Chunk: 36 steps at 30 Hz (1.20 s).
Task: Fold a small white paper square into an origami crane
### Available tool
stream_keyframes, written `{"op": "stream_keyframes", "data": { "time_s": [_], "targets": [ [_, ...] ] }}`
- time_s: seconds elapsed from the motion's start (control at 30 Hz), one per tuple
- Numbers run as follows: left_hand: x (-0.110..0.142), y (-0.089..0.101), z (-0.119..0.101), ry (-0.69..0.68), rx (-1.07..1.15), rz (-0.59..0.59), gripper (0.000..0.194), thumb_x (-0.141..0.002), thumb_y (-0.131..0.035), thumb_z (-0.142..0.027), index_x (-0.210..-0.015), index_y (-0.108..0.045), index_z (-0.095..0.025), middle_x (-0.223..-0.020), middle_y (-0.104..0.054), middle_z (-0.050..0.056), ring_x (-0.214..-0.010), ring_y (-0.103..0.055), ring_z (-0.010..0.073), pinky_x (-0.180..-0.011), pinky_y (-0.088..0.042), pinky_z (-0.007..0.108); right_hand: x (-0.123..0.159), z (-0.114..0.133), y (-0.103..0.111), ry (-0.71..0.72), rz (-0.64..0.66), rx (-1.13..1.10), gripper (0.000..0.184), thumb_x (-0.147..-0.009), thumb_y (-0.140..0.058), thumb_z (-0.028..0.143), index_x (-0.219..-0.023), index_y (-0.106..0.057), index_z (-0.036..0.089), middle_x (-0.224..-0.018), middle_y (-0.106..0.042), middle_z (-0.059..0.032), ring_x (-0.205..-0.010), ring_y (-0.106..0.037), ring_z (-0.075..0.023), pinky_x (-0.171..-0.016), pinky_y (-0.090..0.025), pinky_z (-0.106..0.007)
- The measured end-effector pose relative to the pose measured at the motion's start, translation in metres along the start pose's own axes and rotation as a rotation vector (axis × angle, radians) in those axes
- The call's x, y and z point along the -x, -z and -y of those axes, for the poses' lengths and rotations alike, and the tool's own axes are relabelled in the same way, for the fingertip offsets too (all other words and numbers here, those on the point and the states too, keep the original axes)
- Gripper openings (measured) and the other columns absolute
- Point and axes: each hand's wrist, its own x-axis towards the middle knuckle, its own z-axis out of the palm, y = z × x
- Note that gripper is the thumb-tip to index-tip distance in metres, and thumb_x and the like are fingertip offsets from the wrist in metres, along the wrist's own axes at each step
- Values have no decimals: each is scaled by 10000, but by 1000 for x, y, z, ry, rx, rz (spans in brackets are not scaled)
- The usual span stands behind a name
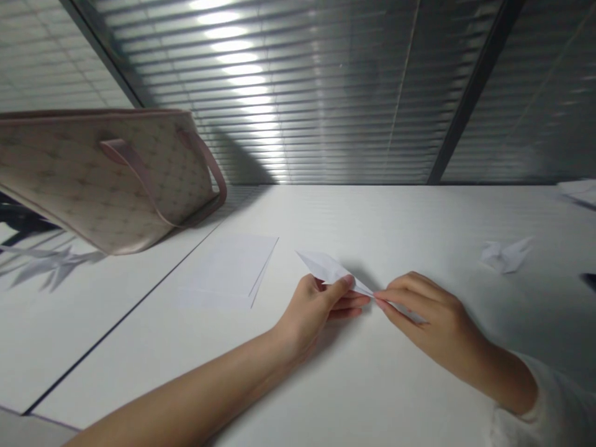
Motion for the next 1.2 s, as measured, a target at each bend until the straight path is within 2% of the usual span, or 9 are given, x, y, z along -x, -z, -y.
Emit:
{"op": "stream_keyframes", "data": {
  "time_s": [0.2,0.47,0.73,0.87,1.1,1.2],
  "targets": [
    [3,-2,2,9,52,12,201,-840,-623,-247,-779,-634,-55,-941,-720,229,-804,-717,248,-762,-572,342,0,-1,-1,47,21,59,69,-855,-568,83,-865,-597,145,-744,-617,-40,-708,-561,-150,-634,-468,-292],
    [5,-4,6,25,117,40,232,-838,-631,-286,-777,-644,-62,-914,-728,212,-875,-704,279,-848,-547,410,-2,6,0,221,55,337,87,-849,-558,63,-807,-620,107,-718,-622,-72,-695,-569,-192,-641,-461,-348],
    [8,-8,7,53,135,70,244,-862,-597,-264,-738,-663,-64,-870,-737,188,-826,-711,239,-855,-544,364,-2,11,0,343,83,493,158,-833,-576,43,-708,-643,113,-618,-590,-53,-607,-511,-188,-564,-401,-353],
    [8,-6,6,122,166,83,256,-882,-561,-214,-767,-679,-19,-862,-734,204,-784,-710,208,-863,-544,324,-1,14,-1,428,60,506,128,-829,-566,15,-778,-672,67,-598,-580,-56,-590,-496,-188,-527,-385,-343],
    [5,0,-1,136,148,59,299,-903,-523,-216,-787,-673,14,-922,-714,254,-864,-705,244,-870,-540,318,-5,11,5,436,70,504,109,-821,-582,13,-876,-673,38,-608,-603,-60,-595,-514,-179,-552,-428,-346],
    [5,-1,-1,118,123,42,306,-892,-543,-243,-749,-673,-6,-892,-720,249,-826,-712,242,-829,-553,312,-4,10,4,367,70,455,110,-811,-586,5,-783,-659,82,-627,-616,-58,-615,-535,-175,-573,-441,-343]
  ]
}}
